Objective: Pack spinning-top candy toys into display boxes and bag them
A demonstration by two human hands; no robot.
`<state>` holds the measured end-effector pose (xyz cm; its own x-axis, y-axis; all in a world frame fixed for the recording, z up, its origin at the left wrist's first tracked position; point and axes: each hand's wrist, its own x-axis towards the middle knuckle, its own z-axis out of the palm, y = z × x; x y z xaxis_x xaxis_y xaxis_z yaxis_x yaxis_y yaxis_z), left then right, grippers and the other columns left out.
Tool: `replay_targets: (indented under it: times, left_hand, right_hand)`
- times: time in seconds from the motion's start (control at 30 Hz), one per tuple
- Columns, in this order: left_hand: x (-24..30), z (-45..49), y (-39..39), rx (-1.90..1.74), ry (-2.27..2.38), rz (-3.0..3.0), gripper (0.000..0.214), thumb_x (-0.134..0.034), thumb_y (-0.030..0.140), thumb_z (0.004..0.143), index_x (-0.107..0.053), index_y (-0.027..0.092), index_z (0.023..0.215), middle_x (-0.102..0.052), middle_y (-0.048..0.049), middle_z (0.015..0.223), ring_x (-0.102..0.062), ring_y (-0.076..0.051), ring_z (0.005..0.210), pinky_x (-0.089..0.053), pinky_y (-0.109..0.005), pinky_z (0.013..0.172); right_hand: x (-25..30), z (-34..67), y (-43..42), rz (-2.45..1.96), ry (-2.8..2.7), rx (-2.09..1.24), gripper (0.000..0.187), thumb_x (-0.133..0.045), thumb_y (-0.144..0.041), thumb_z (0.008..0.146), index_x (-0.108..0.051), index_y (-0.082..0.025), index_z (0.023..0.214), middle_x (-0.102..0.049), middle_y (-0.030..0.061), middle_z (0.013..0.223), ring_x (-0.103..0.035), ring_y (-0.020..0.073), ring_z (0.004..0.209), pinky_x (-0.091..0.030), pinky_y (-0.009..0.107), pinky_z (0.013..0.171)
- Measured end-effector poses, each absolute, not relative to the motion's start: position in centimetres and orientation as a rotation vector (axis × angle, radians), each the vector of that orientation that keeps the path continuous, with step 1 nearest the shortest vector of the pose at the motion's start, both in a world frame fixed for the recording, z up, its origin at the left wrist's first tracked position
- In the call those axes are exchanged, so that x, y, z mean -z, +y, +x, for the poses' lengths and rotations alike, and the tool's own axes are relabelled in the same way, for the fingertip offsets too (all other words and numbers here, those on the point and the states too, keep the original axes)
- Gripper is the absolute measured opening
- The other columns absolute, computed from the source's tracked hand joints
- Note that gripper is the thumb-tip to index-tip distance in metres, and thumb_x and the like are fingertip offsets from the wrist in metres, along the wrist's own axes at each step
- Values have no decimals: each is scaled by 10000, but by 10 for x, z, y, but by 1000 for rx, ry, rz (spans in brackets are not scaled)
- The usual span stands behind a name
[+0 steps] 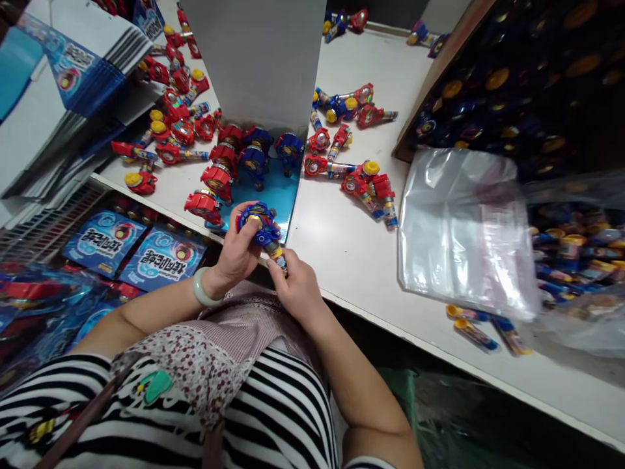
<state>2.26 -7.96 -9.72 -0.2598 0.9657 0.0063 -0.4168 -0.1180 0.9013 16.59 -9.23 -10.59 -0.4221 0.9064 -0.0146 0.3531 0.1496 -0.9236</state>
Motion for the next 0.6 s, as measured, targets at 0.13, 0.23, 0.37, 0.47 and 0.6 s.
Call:
replay_targets:
  times: [0.13, 0.23, 0.37, 0.47, 0.6]
  left_hand:
    - [103, 10, -82, -1536, 1055, 910, 467, -643, 541, 863, -465, 280, 1207, -613, -36, 1089, -653, -161, 911, -573, -332, 843]
    - [112, 6, -79, -1568, 1189, 1001, 427, -661, 479, 873, -505, 257, 1202, -607, -55, 1153, -632, -181, 1018, -561, -323, 898]
    - [115, 16, -76, -1604, 1170, 856, 427, -666, 475, 878, -505, 245, 1199, -609, -55, 1152, -640, -166, 994, -561, -304, 889]
    - [109, 19, -76, -1538, 1012, 821, 465, -662, 528, 864, -487, 259, 1201, -617, -41, 1091, -660, -163, 900, -582, -323, 825]
    - [106, 11, -74, -1546, 1145, 954, 455, -708, 490, 839, -521, 247, 1175, -613, -57, 1125, -642, -182, 974, -573, -325, 872]
  right_hand:
    - [114, 161, -87, -785, -1463, -2164, 605, -273, -718, 927, -569, -191, 923, -280, -111, 498, -167, 71, 344, -210, 209, 367]
    - [116, 158, -87, -1070, -1516, -1718, 489, -513, -669, 863, -565, -201, 994, -520, -29, 666, -429, 101, 483, -352, 225, 465]
    - [113, 157, -90, -1209, -1483, -1499, 393, -633, -594, 817, -565, -217, 904, -528, -15, 703, -442, 109, 536, -362, 229, 490]
    - [117, 157, -89, -895, -1167, -2151, 507, -420, -689, 899, -562, -206, 834, -323, -95, 530, -159, 60, 369, -193, 207, 372]
    - [119, 155, -85, -1021, -1250, -1948, 507, -495, -694, 862, -598, -197, 871, -486, -41, 586, -377, 89, 430, -325, 226, 442]
